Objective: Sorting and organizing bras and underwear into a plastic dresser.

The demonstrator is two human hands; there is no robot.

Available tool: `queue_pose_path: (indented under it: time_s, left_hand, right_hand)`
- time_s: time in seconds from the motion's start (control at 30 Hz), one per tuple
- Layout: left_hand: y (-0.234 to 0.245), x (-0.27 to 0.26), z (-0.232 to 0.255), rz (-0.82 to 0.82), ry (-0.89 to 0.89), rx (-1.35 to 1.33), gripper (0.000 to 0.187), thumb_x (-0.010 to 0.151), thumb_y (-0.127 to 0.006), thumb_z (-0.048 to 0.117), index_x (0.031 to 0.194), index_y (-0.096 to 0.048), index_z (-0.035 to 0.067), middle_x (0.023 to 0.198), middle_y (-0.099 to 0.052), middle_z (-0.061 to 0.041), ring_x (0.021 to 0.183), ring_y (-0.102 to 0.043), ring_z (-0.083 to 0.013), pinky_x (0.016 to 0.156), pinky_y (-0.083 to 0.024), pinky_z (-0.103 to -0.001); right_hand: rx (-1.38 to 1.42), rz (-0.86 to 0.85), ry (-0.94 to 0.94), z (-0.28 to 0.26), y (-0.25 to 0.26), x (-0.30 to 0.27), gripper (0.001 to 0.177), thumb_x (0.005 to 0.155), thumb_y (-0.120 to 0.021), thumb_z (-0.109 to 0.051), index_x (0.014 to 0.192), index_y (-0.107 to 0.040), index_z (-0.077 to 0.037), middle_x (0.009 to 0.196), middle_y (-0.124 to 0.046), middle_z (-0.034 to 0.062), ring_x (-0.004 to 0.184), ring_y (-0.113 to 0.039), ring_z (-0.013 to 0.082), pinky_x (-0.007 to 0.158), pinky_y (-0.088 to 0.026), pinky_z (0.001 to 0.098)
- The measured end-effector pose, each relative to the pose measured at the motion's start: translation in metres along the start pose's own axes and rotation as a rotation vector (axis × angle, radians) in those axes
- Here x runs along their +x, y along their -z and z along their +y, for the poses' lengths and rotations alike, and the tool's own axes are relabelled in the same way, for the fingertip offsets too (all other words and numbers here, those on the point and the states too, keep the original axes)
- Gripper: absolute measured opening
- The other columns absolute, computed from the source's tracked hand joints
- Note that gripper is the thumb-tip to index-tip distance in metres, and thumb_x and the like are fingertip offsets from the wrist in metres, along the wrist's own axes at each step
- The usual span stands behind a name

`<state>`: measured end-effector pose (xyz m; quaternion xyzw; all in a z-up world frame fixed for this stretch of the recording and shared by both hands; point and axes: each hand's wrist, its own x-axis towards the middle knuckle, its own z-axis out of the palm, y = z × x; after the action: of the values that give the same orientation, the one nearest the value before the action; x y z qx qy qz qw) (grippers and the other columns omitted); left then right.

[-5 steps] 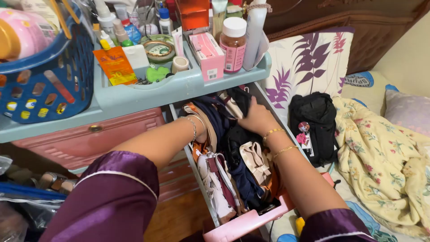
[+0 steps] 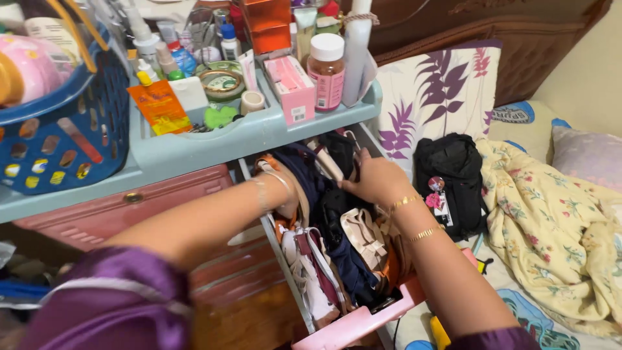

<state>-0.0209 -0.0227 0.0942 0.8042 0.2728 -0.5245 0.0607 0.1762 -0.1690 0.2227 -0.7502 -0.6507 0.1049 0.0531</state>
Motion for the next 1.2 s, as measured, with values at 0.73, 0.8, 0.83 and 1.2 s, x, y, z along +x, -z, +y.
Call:
queue_pose_path:
  time_s: [0.73, 0.8, 0.83, 1.2]
  left_hand:
    - [0.132, -0.219, 0.147, 0.909, -0.711, -0.212, 0.040, 0.088, -0.067, 0.047, 0.096, -0.071, 0.008, 0.084, -0.076, -0.015, 0.077, -0.073, -0.0330, 0.073, -0.056, -0.045]
    - [0.156, -0.202, 0.204, 0.953, -0.837, -0.164, 0.037, 0.088, -0.067, 0.044, 0.100, -0.072, 0.010, 0.085, -0.076, -0.014, 0.077, -0.072, -0.0334, 0.072, -0.056, -0.045]
    - [0.166, -0.196, 0.233, 1.012, -0.916, -0.149, 0.034, 0.089, -0.066, 0.041, 0.105, -0.073, 0.011, 0.086, -0.076, -0.014, 0.077, -0.072, -0.0338, 0.071, -0.055, -0.045]
    - [0.222, -0.121, 0.598, 0.564, -1.292, 0.180, 0.039, 0.089, -0.066, 0.046, 0.111, -0.072, 0.014, 0.100, -0.078, -0.010, 0.089, -0.073, -0.0284, 0.083, -0.056, -0.041]
  right_hand:
    - [0.849, 0.587, 0.094, 0.107, -0.009, -0.147, 0.017, 0.098, -0.069, -0.014, 0.112, -0.070, -0.003, 0.101, -0.073, 0.0014, 0.093, -0.066, 0.0066, 0.085, -0.055, 0.0254]
    - [0.883, 0.694, 0.011, 0.144, -0.027, -0.187, 0.016, 0.099, -0.069, -0.013, 0.112, -0.069, -0.002, 0.103, -0.072, 0.0010, 0.095, -0.066, 0.0067, 0.088, -0.055, 0.0254]
    - [0.922, 0.776, -0.017, 0.160, -0.035, -0.208, 0.015, 0.101, -0.068, -0.011, 0.112, -0.068, -0.001, 0.105, -0.072, 0.0007, 0.098, -0.066, 0.0068, 0.090, -0.055, 0.0254]
    - [1.125, 0.824, -0.843, 0.340, -0.276, -0.545, 0.016, 0.096, -0.068, -0.016, 0.106, -0.071, -0.003, 0.097, -0.074, -0.0006, 0.090, -0.065, 0.0073, 0.083, -0.053, 0.0240]
